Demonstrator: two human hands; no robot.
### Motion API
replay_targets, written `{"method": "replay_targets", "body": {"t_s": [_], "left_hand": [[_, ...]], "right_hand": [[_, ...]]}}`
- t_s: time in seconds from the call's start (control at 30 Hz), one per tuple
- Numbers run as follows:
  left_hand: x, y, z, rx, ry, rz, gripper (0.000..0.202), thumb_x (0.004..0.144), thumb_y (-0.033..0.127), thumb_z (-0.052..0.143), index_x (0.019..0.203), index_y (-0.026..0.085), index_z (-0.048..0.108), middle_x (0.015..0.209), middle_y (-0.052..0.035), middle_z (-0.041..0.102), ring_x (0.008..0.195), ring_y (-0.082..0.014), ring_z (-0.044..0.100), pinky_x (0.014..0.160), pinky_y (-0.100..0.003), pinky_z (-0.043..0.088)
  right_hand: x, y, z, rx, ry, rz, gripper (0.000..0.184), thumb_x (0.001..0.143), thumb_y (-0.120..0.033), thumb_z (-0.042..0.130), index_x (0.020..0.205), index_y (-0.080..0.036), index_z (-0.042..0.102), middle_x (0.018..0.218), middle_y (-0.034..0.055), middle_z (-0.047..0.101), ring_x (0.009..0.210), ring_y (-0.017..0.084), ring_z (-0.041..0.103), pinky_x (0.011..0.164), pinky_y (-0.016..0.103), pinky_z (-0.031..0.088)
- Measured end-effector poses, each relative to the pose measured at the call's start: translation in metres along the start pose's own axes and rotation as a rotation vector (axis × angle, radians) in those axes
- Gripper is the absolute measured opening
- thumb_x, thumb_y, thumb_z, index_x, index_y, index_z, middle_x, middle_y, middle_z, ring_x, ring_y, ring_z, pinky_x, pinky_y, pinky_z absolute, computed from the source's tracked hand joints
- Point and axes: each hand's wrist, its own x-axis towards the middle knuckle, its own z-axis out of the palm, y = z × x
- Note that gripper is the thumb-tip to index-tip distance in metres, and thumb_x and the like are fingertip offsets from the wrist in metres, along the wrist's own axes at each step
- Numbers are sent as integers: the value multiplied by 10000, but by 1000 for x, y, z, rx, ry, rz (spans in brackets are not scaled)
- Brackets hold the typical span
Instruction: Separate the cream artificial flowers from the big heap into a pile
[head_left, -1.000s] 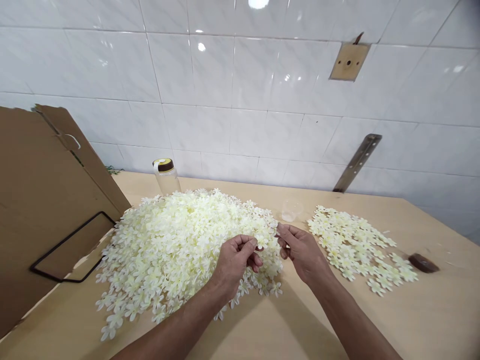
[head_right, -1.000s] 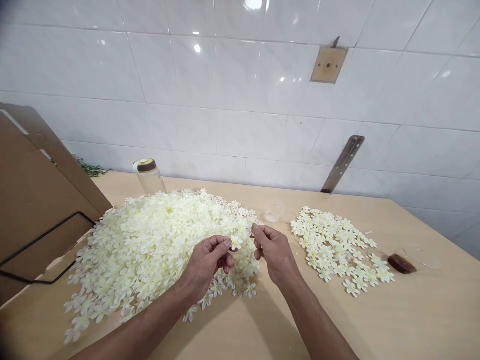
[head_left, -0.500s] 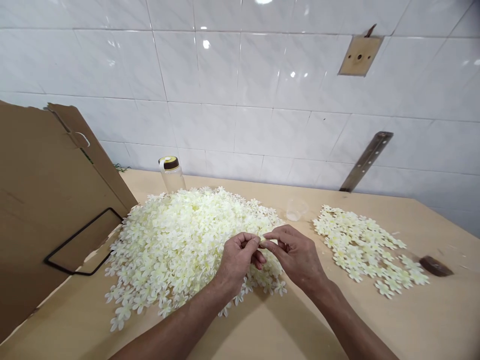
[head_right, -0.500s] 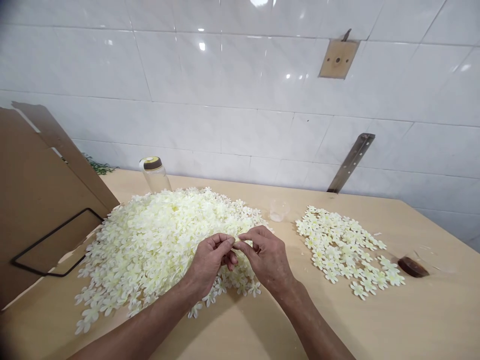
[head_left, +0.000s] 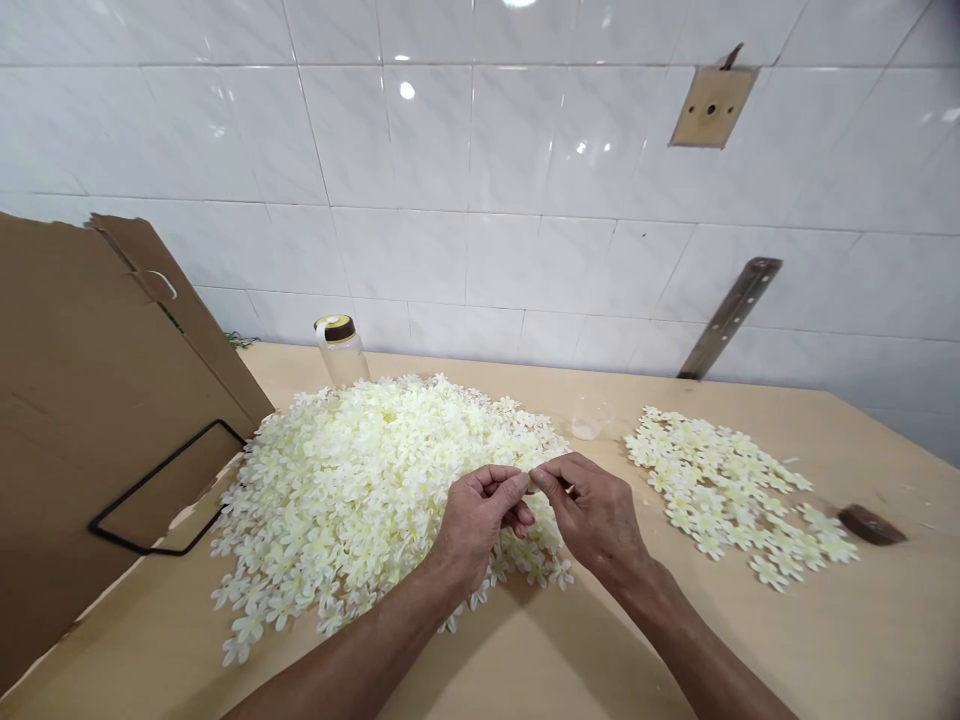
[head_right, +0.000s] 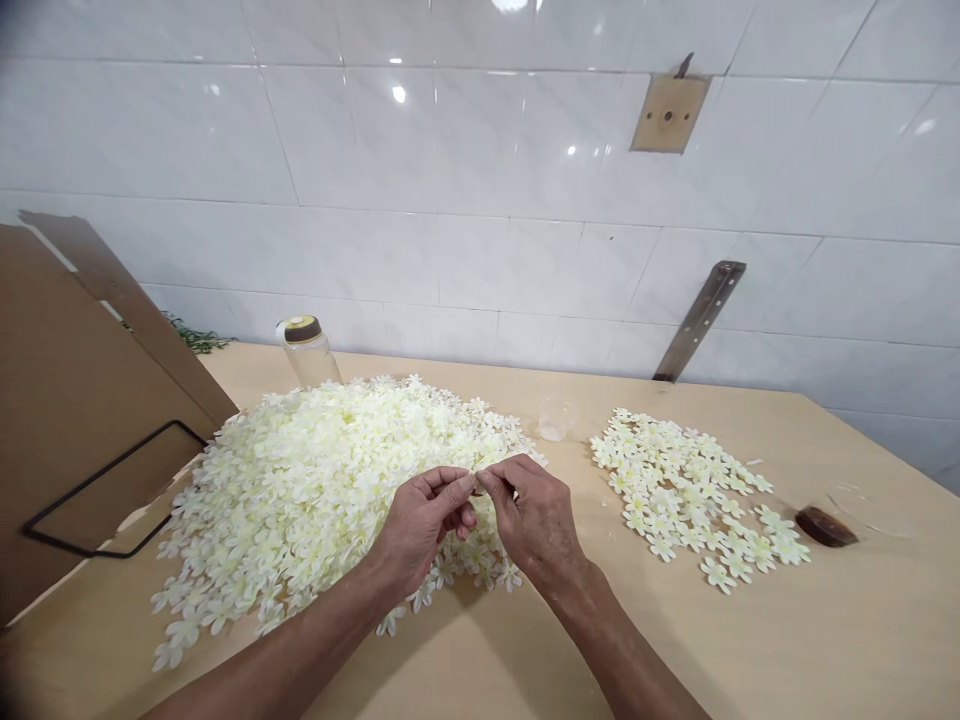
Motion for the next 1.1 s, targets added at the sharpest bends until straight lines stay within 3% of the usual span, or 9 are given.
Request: {"method": "replay_targets", "body": {"t_s": [0.2, 0.33, 0.6, 0.8, 0.93, 1.1], "left_hand": [[0, -1, 1, 41, 30, 19, 368, 703, 430, 808, 847, 116, 683, 549, -19, 627, 487, -117, 551, 481, -224, 440], [1, -1, 1, 47, 32, 31, 311, 725, 379, 787, 849, 117, 675, 547, -19, 633, 478, -116, 544, 477, -223, 444], [0, 1, 2, 32, 58, 31, 279, 722, 357, 778, 819, 123, 661, 538, -20, 631, 469, -114, 542, 471, -221, 448], [0, 3, 3, 28, 89, 24, 240, 732, 320, 760, 820, 123, 656, 524, -10, 615, 477, -118, 545, 456, -217, 441], [1, 3, 1, 32, 88, 37, 231, 734, 315, 759, 811, 123, 656, 530, -8, 611, 483, -116, 547, 455, -212, 435], [2, 0, -1, 24, 60, 50, 246, 739, 332, 765, 818, 128, 653, 539, -7, 613, 479, -117, 543, 452, -216, 432]], "right_hand": [[-1, 0, 1, -16, -7, 5, 287, 985, -313, 483, 776, -206, 647, 740, 39, 670, 677, 171, 626, 642, 281, 475], [0, -1, 1, 35, -57, 137, 323, 981, -391, 474, 775, -208, 644, 664, 26, 654, 569, 163, 616, 553, 267, 463], [2, -5, -2, 340, -195, 495, 413, 918, -564, 534, 810, -188, 667, 634, 22, 669, 491, 164, 633, 512, 267, 495], [7, 5, -2, 619, -137, 658, 469, 834, -614, 635, 687, -168, 635, 629, 19, 618, 484, 132, 561, 504, 272, 472], [10, 9, -3, 863, -129, 765, 459, 760, -598, 726, 674, -155, 639, 637, 11, 564, 542, 121, 505, 468, 247, 446], [11, 8, -7, 1010, -150, 794, 393, 699, -510, 819, 714, -156, 649, 649, -2, 533, 612, 116, 473, 460, 203, 414]]}}
